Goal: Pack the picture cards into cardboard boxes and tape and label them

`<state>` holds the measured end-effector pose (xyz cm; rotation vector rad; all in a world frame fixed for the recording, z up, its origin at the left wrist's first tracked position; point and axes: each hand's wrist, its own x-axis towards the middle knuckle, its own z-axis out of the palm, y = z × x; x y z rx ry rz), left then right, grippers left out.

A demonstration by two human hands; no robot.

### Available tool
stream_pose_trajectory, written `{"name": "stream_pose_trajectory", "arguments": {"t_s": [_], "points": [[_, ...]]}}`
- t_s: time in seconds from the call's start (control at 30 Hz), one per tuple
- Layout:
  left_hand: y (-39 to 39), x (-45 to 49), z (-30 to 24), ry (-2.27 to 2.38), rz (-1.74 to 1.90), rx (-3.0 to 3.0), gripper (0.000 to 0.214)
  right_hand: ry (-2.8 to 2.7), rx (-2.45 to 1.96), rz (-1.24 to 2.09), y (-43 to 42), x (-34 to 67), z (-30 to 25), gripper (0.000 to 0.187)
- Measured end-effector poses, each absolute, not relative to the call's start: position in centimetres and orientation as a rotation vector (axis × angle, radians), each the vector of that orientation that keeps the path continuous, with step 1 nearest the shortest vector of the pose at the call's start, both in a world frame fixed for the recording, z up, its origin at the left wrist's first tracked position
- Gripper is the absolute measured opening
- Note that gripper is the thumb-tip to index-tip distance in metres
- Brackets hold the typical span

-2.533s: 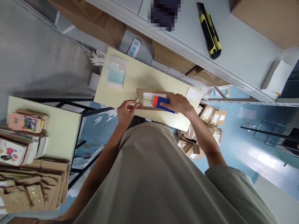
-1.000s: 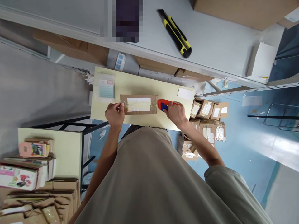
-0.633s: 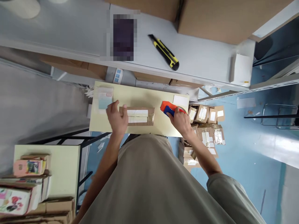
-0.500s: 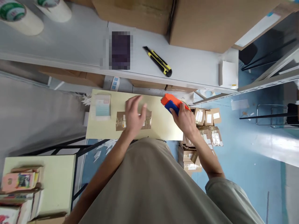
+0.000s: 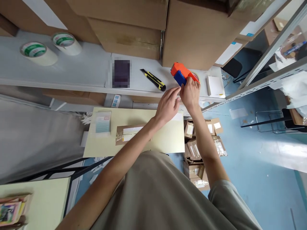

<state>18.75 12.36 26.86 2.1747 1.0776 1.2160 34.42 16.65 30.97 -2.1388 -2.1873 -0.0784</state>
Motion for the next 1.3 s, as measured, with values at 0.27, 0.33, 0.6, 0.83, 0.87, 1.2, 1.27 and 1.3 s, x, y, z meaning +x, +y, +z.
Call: {"name": "stream_pose_trajectory", "arguments": {"t_s": [0.27, 0.33, 0.6, 0.83, 0.87, 1.2, 1.27, 1.3], "points": [[4.0, 11.2, 22.3, 1.401, 1.083, 1.967, 0.044, -2.198, -2.065, -0.204, 17.1, 34.1, 27.1, 0.061], [1.6, 7.8, 20.1, 1.570, 1.051, 1.839, 0.043, -2.266, -2.066, -0.069, 14.2, 32.7, 26.4, 0.060], [-6.2, -5.2, 13.1, 2.255, 0.831, 1.169, 0.039, -2.056, -2.020, 1.021, 0.0, 23.1, 17.8, 0.046], [-6.2, -5.7, 13.0, 2.222, 0.809, 0.986, 0.035, -2.006, -2.173, 1.085, -2.3, 20.1, 15.7, 0.041], [-6.1, -5.6, 13.2, 2.238, 0.805, 0.970, 0.036, -1.983, -2.177, 1.073, -2.3, 20.0, 15.7, 0.041], [-5.8, -6.7, 12.1, 2.050, 0.854, 0.821, 0.027, -1.613, -2.089, 0.983, -3.0, 20.1, 12.3, 0.056], [-5.7, -7.0, 12.0, 1.975, 0.901, 0.787, 0.027, -1.566, -2.074, 0.997, -3.2, 20.1, 12.3, 0.062], [-5.6, -7.2, 12.1, 1.935, 0.933, 0.781, 0.028, -1.543, -2.062, 1.008, -3.4, 20.1, 12.4, 0.064]]}}
